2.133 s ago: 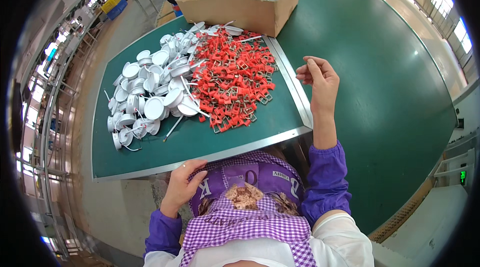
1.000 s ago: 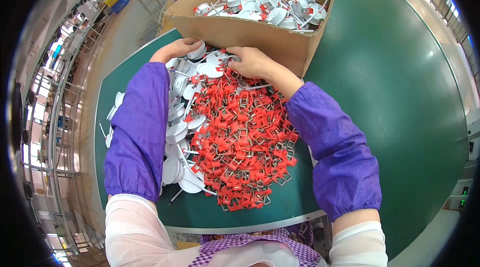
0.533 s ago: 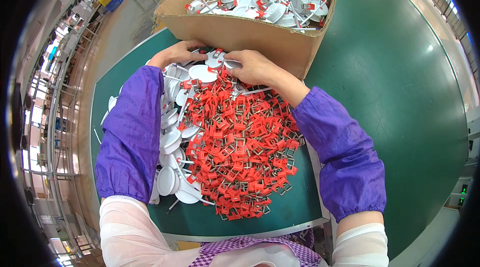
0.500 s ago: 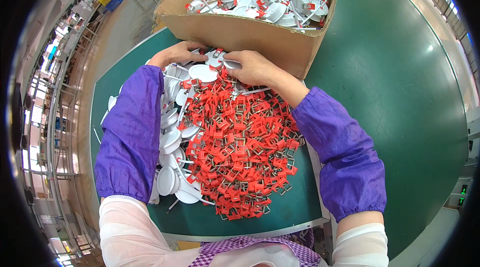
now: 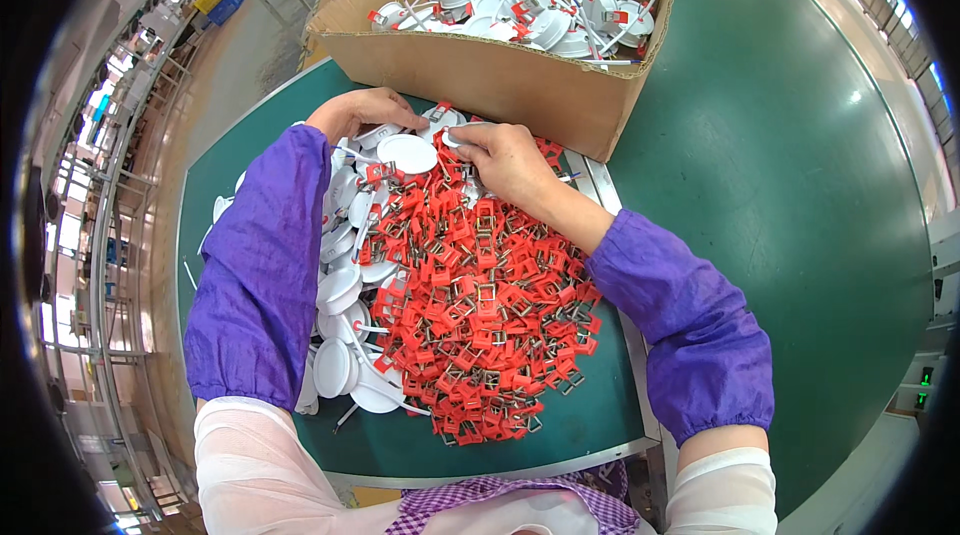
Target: The recorder is assembling small circular light fixture bases by manually inserting red plastic locking clips into prepared slots.
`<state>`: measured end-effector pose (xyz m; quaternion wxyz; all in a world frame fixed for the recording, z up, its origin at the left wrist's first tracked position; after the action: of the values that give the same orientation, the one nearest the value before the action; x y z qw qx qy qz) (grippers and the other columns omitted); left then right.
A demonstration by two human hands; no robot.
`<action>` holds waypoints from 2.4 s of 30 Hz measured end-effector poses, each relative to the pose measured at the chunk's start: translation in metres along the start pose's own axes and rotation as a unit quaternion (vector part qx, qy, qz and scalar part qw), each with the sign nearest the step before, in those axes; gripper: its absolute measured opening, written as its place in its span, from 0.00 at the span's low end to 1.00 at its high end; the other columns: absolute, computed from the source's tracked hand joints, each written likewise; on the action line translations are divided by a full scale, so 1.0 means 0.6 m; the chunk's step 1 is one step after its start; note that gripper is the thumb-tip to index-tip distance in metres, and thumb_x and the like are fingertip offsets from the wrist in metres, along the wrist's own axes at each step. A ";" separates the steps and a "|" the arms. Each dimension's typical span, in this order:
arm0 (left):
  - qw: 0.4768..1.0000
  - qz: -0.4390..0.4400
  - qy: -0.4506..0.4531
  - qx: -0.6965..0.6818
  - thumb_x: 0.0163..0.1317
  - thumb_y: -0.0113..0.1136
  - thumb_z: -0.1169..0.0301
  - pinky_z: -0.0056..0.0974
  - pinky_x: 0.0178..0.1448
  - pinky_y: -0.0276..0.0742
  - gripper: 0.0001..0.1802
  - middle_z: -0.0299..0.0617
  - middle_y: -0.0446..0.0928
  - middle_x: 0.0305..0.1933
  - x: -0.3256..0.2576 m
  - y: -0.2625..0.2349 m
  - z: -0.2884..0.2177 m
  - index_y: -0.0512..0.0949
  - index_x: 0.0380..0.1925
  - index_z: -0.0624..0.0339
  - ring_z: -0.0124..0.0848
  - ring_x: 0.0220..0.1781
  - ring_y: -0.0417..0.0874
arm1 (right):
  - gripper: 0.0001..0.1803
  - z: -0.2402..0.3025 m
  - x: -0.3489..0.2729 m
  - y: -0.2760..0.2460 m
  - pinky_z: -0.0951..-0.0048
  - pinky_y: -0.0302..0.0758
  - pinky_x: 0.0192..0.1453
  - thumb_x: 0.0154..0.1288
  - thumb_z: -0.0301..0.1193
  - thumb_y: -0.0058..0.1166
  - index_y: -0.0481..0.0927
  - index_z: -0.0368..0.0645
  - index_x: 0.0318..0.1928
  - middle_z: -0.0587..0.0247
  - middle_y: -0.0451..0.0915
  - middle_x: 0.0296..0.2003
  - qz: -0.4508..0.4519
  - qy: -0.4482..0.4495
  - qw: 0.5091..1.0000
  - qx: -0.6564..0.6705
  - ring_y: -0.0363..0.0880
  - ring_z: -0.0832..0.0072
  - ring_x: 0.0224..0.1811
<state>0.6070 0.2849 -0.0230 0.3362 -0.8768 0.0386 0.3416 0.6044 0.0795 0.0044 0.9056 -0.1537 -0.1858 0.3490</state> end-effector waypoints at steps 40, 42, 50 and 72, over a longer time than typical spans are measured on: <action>0.928 -0.144 0.275 -0.205 0.53 0.71 0.65 0.24 0.37 0.68 0.22 0.28 0.73 0.36 -0.374 -0.079 0.046 0.72 0.46 0.55 0.17 0.36 0.74 | 0.18 0.342 -0.169 0.123 0.69 0.82 0.49 0.55 0.26 0.54 0.76 0.31 0.47 0.49 0.76 0.48 -0.062 -0.515 0.848 -0.109 0.74 0.58 0.58; 0.931 -0.144 0.265 -0.206 0.54 0.70 0.67 0.24 0.38 0.69 0.21 0.28 0.73 0.36 -0.405 -0.065 0.068 0.72 0.45 0.56 0.16 0.37 0.74 | 0.18 0.345 -0.189 0.154 0.68 0.83 0.49 0.55 0.26 0.54 0.76 0.31 0.47 0.49 0.76 0.47 -0.022 -0.509 0.852 -0.117 0.74 0.58 0.57; 0.984 -0.117 0.128 0.030 0.49 0.77 0.66 0.31 0.41 0.72 0.28 0.32 0.75 0.38 -0.432 -0.028 0.155 0.76 0.48 0.59 0.22 0.37 0.73 | 0.34 0.379 -0.226 0.114 0.55 0.75 0.50 0.49 0.43 0.68 0.76 0.44 0.57 0.46 0.75 0.49 0.114 -0.455 0.877 -0.099 0.75 0.54 0.55; 0.917 -0.135 0.214 0.307 0.69 0.54 0.58 0.42 0.61 0.74 0.22 0.53 0.79 0.55 -0.084 0.043 -0.138 0.77 0.55 0.63 0.45 0.57 0.80 | 0.19 0.183 0.062 -0.285 0.55 0.75 0.39 0.62 0.49 0.59 0.84 0.45 0.36 0.54 0.82 0.27 -0.149 -0.086 0.861 -0.479 0.81 0.54 0.33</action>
<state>0.6086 0.2059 0.0389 0.6153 -0.7797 0.0937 0.0683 0.6799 0.0002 0.1799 0.7418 -0.5085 -0.4280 0.0895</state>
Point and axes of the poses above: each hand's wrist, its own x-axis towards the middle knuckle, its own y-axis out of the palm, z = x × y, the point moved 9 cm from there along x, towards the middle knuckle
